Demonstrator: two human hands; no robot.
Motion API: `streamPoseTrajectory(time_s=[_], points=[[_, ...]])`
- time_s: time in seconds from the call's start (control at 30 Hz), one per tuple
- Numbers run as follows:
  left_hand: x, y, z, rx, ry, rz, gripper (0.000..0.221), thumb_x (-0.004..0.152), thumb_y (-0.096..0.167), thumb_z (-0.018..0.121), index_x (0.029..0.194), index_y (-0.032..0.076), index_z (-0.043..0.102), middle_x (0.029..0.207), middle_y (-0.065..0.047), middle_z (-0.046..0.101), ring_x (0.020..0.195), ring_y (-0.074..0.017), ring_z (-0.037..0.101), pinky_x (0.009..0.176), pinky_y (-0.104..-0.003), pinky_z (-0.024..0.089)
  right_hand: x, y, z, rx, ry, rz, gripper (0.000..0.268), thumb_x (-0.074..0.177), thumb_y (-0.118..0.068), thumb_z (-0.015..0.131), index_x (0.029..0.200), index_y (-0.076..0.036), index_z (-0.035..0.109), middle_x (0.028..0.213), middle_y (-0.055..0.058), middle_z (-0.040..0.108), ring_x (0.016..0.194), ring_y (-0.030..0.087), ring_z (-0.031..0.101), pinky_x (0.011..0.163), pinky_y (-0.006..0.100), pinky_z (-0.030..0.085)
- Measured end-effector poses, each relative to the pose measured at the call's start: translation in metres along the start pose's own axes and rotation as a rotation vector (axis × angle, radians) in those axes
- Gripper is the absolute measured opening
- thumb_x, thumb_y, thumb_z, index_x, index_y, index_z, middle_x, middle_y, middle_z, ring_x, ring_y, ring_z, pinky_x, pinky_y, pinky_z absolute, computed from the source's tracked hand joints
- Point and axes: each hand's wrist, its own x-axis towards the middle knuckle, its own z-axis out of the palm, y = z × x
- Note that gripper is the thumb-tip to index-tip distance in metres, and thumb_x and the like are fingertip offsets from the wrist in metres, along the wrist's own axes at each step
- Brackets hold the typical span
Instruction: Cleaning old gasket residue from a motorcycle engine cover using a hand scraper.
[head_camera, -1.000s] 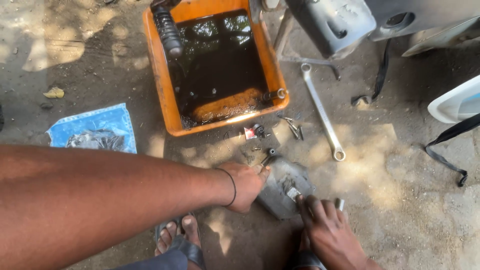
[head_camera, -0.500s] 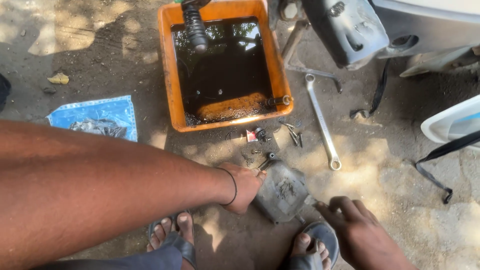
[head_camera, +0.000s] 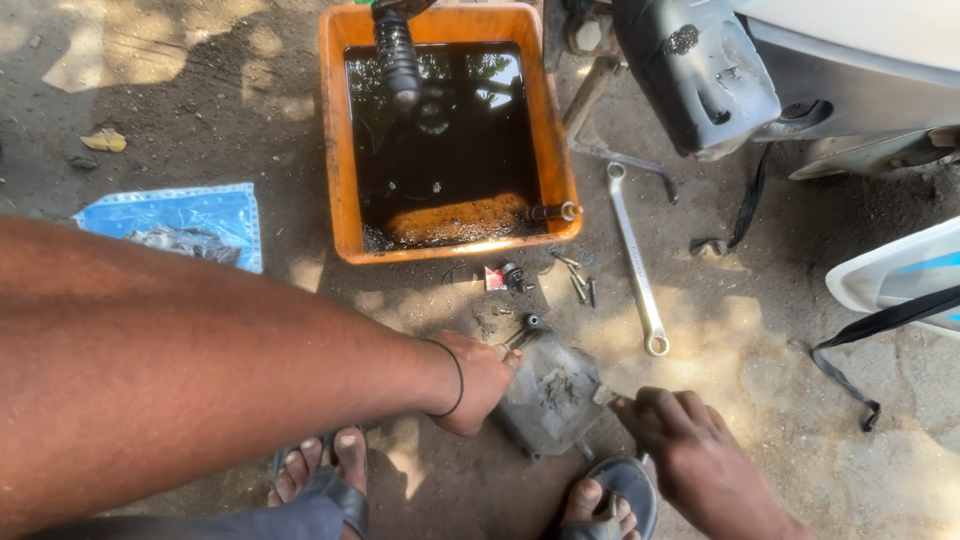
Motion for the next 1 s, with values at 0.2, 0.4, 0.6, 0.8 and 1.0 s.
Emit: streamPoseTrajectory(time_s=[0.2,0.4,0.6,0.8,1.0], points=[[0.009,0.001,0.004,0.014,0.018,0.038,0.099,0.083,0.014,0.066,0.164,0.001,0.011,0.123,-0.022,0.066,0.109,-0.0355,0.069,0.086,-0.046,0.06,-0.007,-0.002,0.001,-0.074,0.067,-0.046,0.062,0.076,0.004,0.061,0.135,-0.013,0.066,0.126,0.011,0.063,0.108,0.027,0.059,0.094,0.04,0.054],[0.006,0.001,0.004,0.028,0.027,0.027,0.098,0.082,0.016,0.068,0.162,-0.001,0.013,0.124,-0.02,0.065,0.109,-0.033,0.069,0.085,-0.045,0.06,0.005,-0.009,0.001,-0.055,0.162,-0.058,0.059,0.077,0.009,0.06,0.132,-0.012,0.066,0.122,0.01,0.064,0.107,0.026,0.06,0.097,0.04,0.054],[0.001,0.004,-0.001,0.041,-0.022,-0.006,0.098,0.085,0.016,0.067,0.164,0.001,0.01,0.12,-0.021,0.068,0.107,-0.0332,0.071,0.085,-0.046,0.06,0.021,-0.006,0.0,-0.104,0.095,-0.093,0.064,0.079,0.012,0.058,0.138,-0.013,0.064,0.125,0.011,0.064,0.107,0.024,0.059,0.096,0.037,0.054],[0.006,0.004,0.003,0.057,-0.008,0.002,0.099,0.084,0.016,0.067,0.164,-0.001,0.01,0.118,-0.02,0.069,0.107,-0.0331,0.071,0.084,-0.046,0.06,0.036,-0.003,-0.027,-0.142,-0.037,-0.171,0.071,0.077,0.011,0.063,0.142,-0.018,0.061,0.137,0.008,0.062,0.115,0.025,0.056,0.098,0.035,0.051],[0.008,0.004,0.007,0.066,-0.01,-0.015,0.097,0.085,0.017,0.068,0.163,0.0,0.014,0.129,-0.02,0.065,0.113,-0.0316,0.069,0.087,-0.046,0.06,0.042,0.006,-0.022,-0.101,0.133,-0.283,0.065,0.071,-0.008,0.076,0.134,-0.014,0.064,0.127,0.007,0.065,0.117,0.024,0.056,0.099,0.037,0.051]])
